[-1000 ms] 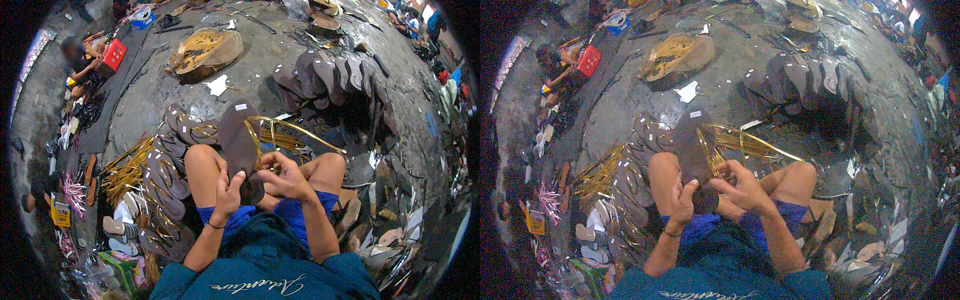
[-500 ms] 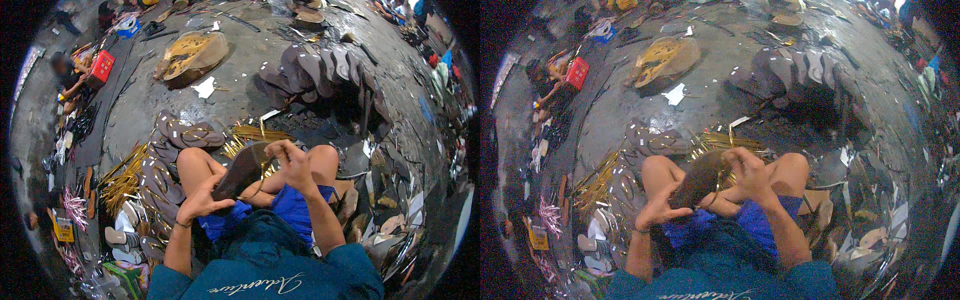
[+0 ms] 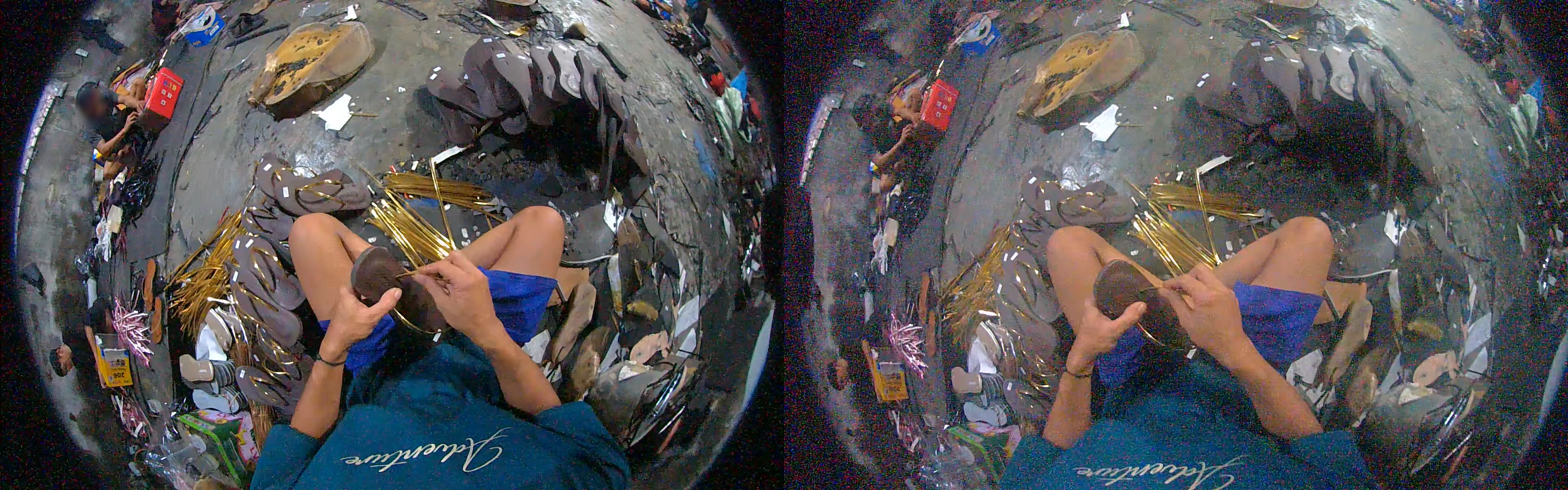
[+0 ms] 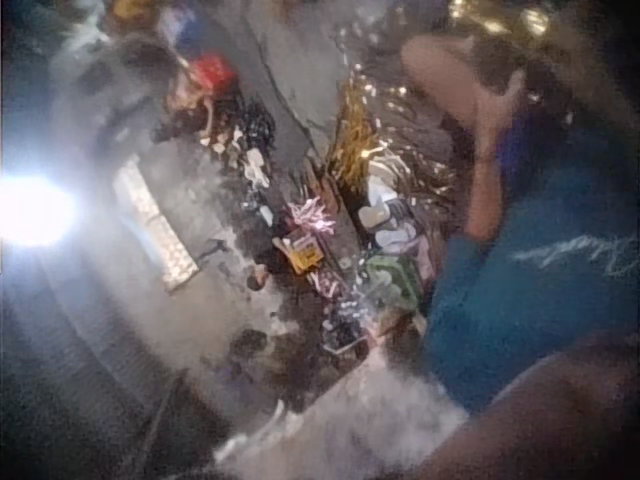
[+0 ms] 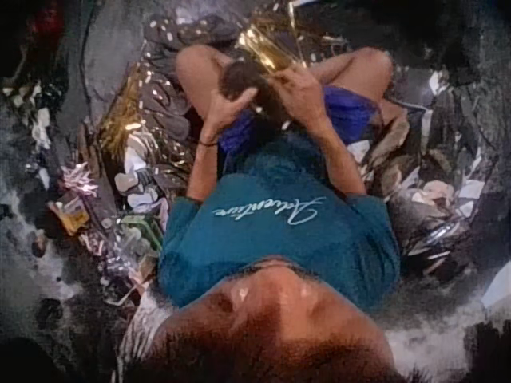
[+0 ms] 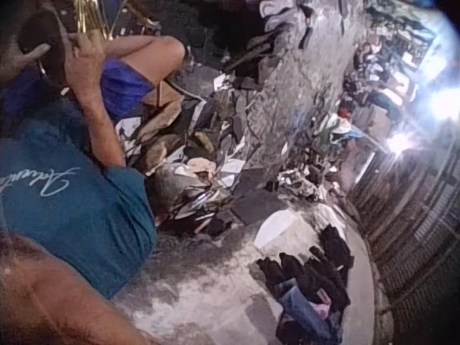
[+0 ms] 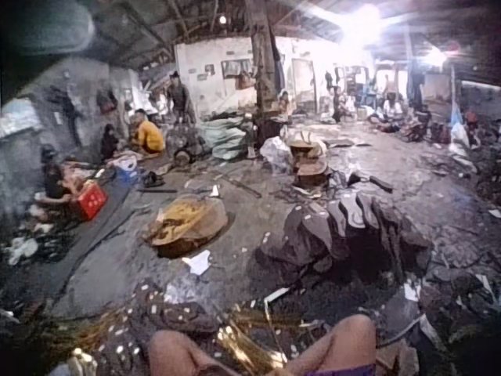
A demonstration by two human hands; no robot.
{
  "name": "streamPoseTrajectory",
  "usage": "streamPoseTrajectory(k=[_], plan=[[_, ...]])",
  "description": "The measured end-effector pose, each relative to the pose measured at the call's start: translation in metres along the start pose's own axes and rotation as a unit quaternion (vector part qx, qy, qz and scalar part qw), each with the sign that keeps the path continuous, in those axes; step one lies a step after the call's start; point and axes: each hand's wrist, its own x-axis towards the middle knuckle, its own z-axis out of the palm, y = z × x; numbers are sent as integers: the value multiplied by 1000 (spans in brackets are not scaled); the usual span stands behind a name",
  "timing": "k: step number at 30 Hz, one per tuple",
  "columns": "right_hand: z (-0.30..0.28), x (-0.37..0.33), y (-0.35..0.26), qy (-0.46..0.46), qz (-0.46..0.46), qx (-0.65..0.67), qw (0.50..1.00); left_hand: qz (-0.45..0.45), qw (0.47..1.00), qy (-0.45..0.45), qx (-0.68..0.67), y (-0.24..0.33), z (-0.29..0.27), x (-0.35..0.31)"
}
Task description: The person sits on the floor and repeatedly picks up a brown sandal sole and a gold strap, then inserts the strap into the sole. The person continues this repetitive assembly process throughout the clip.
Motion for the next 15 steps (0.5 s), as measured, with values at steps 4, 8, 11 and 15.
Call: streamPoseTrajectory(k=[4, 8, 11, 15], plan=[[6, -9, 5, 53, -6, -62, 997, 42, 995, -86, 34, 7, 2, 4], [5, -22, 0, 22, 14, -111, 994, 7, 992, -114, 57, 5, -1, 8], [5, -24, -4, 18, -7, -32, 999, -16, 989, -125, 80, 7, -4, 3], [1, -21, 14, -9, -17, 56, 998, -5, 983, -142, 119, 23, 6, 3]])
